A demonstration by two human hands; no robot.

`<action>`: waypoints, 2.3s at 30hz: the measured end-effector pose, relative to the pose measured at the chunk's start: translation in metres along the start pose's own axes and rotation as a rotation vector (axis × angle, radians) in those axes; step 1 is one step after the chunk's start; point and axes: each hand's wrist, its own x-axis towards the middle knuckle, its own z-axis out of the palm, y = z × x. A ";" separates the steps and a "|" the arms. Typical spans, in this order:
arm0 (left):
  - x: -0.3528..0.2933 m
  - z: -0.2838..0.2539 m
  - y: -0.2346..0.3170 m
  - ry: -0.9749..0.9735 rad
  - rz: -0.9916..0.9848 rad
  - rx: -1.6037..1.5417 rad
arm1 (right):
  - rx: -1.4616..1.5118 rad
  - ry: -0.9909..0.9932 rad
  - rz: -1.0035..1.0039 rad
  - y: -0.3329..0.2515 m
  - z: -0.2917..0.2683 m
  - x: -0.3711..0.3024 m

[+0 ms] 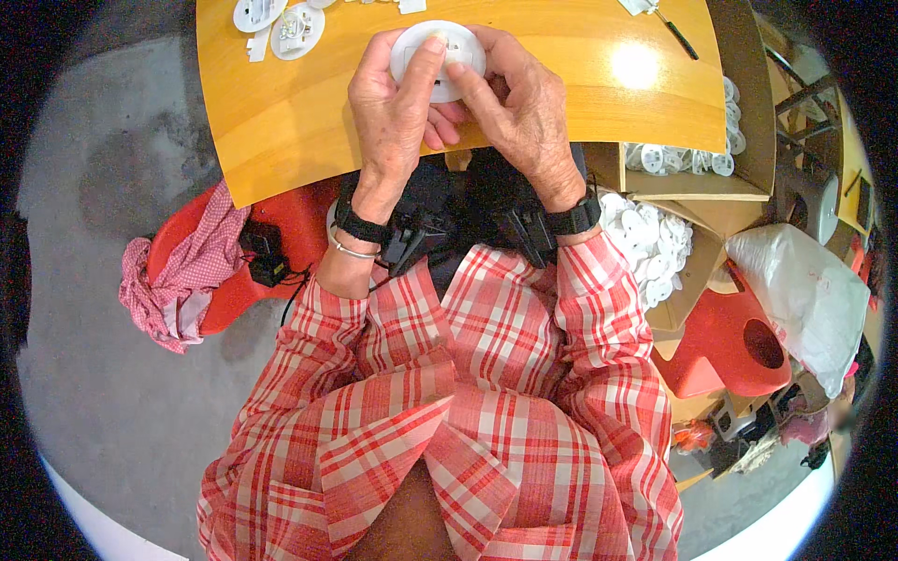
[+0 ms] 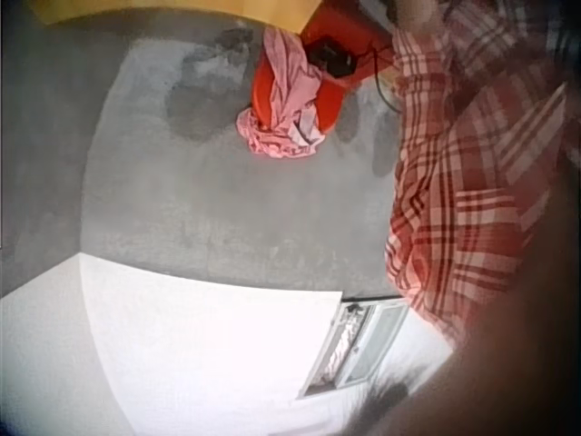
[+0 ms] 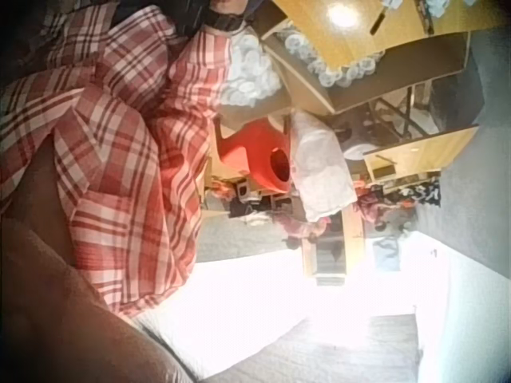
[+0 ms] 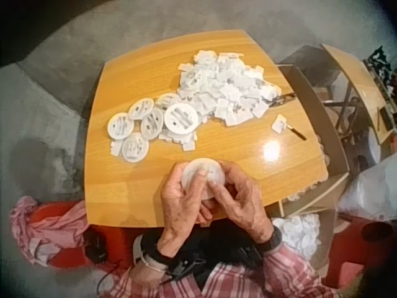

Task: Insert a small white plastic component into a circular white plastic housing.

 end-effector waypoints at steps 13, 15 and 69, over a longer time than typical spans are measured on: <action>0.000 -0.014 -0.002 -0.153 -0.035 -0.037 | 0.189 -0.005 0.088 -0.005 0.001 0.000; 0.001 -0.019 -0.003 -0.184 -0.038 -0.074 | 0.175 -0.009 0.110 -0.009 -0.001 0.002; 0.046 -0.103 0.024 0.304 0.359 0.822 | -0.116 0.445 1.370 0.197 -0.214 -0.310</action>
